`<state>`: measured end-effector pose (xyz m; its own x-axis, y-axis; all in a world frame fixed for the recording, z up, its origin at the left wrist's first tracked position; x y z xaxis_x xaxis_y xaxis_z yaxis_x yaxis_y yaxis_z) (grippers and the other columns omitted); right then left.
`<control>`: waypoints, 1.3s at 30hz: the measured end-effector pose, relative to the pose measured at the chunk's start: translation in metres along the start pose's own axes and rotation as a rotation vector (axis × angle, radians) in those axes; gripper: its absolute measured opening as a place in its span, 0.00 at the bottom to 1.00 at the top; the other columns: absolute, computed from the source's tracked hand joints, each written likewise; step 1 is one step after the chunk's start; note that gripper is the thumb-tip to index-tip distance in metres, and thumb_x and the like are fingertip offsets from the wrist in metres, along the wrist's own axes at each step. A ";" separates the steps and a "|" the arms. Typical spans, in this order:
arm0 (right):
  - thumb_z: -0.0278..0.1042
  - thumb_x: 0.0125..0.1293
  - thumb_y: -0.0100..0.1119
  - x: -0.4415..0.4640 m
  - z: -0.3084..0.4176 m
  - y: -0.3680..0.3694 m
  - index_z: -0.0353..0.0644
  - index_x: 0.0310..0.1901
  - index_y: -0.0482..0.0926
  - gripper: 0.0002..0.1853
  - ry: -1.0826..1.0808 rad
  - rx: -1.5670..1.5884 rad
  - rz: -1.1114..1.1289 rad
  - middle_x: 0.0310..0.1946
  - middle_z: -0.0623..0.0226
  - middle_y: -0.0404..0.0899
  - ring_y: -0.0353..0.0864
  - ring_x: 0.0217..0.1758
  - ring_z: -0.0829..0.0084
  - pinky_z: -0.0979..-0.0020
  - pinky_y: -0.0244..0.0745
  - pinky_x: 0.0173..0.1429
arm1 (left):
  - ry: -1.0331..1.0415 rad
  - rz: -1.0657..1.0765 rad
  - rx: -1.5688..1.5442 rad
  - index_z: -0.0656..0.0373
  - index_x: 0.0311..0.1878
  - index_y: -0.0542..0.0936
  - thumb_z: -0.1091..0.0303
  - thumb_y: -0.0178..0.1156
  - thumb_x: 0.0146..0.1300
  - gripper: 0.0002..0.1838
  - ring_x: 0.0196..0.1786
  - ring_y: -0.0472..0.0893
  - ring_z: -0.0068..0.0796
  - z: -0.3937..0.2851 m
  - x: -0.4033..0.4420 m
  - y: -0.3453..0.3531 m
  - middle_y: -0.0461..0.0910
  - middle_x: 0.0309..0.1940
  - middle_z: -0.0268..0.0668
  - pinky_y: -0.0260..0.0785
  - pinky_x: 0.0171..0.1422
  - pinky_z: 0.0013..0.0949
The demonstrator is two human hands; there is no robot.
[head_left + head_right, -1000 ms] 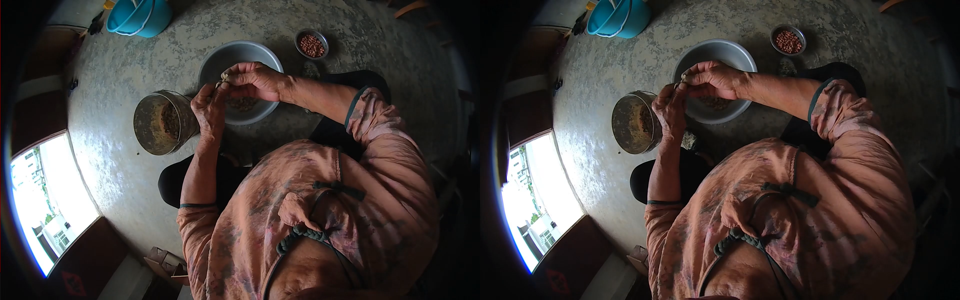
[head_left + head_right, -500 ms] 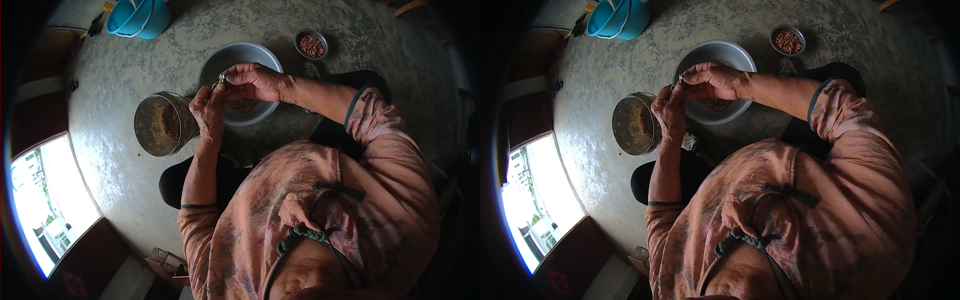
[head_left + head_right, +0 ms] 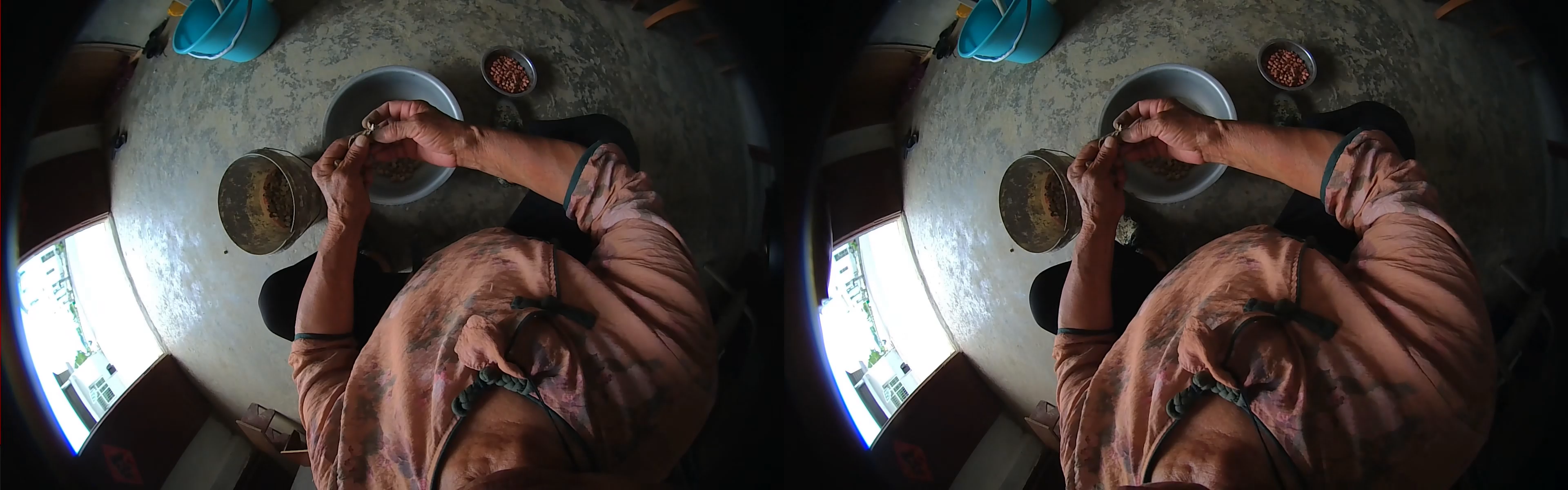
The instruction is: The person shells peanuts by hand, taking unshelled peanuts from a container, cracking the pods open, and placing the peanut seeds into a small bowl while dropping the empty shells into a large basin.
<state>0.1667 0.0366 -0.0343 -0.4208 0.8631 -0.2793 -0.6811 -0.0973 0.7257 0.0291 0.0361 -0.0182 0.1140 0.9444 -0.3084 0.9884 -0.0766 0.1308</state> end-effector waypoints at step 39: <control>0.36 0.60 0.63 0.002 0.017 0.009 0.35 0.47 0.71 0.18 -0.126 -0.678 -0.032 0.34 0.70 0.75 0.76 0.36 0.80 0.76 0.74 0.39 | -0.349 0.102 -0.567 0.57 0.35 0.75 0.61 0.50 0.68 0.10 0.17 0.62 0.15 0.028 0.002 0.000 0.67 0.20 0.26 0.54 0.19 0.19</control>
<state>0.1700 0.0457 -0.0168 -0.3498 0.9175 -0.1892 -0.9335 -0.3242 0.1533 0.0324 0.0295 -0.0450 0.3238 0.7750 -0.5427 0.7767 0.1098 0.6203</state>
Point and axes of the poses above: each hand's wrist, its own x-axis towards the middle knuckle, its own y-axis out of the palm, z = x × y, the point moved 5 cm from there along x, towards the middle knuckle
